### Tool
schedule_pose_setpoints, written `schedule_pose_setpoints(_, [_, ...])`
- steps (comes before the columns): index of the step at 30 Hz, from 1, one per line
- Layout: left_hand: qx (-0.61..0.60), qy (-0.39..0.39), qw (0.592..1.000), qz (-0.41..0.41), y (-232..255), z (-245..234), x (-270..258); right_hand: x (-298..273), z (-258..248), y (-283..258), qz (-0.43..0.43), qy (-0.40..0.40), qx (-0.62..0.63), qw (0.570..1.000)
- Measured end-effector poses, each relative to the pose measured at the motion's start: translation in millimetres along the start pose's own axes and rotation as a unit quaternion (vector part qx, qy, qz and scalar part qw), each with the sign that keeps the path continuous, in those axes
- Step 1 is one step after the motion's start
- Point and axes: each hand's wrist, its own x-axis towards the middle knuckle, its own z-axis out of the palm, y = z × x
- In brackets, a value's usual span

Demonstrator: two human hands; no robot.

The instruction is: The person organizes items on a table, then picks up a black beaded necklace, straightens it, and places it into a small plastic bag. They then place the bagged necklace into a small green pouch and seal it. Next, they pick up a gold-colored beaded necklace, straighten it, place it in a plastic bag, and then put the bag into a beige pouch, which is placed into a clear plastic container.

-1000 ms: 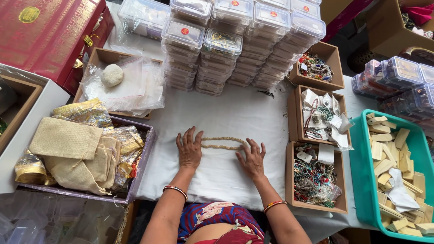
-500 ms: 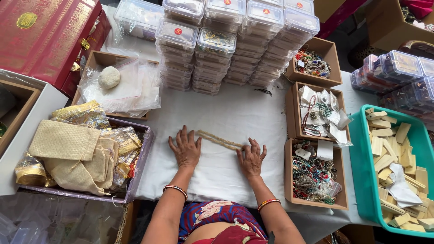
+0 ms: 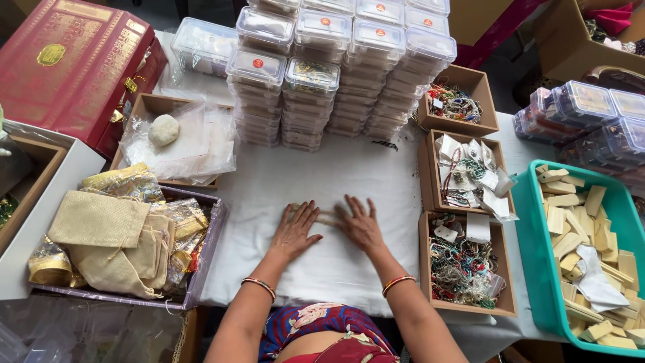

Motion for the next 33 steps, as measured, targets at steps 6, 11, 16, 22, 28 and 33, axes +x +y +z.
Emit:
schedule_pose_setpoints(6, [-0.019, 0.033, 0.999, -0.030, -30.0, -11.7, -21.9, -19.5, -7.1, 28.0, 0.116, -0.033, -0.022, 0.992])
schedule_pose_setpoints(11, [-0.014, 0.042, 0.997, -0.060, -6.1, -17.4, -18.9, -2.3, -15.3, -10.3, 0.050, -0.003, 0.095, 0.994])
schedule_pose_setpoints(16, [-0.007, 0.112, 0.994, -0.004, 16.7, 11.7, -29.8, 20.9, -3.2, -29.0, -0.029, -0.025, 0.093, 0.995])
schedule_pose_setpoints(22, [-0.010, 0.153, 0.988, -0.011, -11.1, 6.2, -55.0, 11.5, -14.8, 9.7, 0.060, -0.025, 0.017, 0.998])
schedule_pose_setpoints(28, [0.025, 0.192, 0.975, -0.112, -19.6, -36.1, -46.2, -13.4, -42.0, -1.9, 0.015, -0.042, 0.031, 0.999])
schedule_pose_setpoints(33, [-0.065, 0.192, 0.959, -0.196, -29.2, -26.2, -34.3, -16.0, -30.2, -16.8, -0.021, -0.008, 0.056, 0.998])
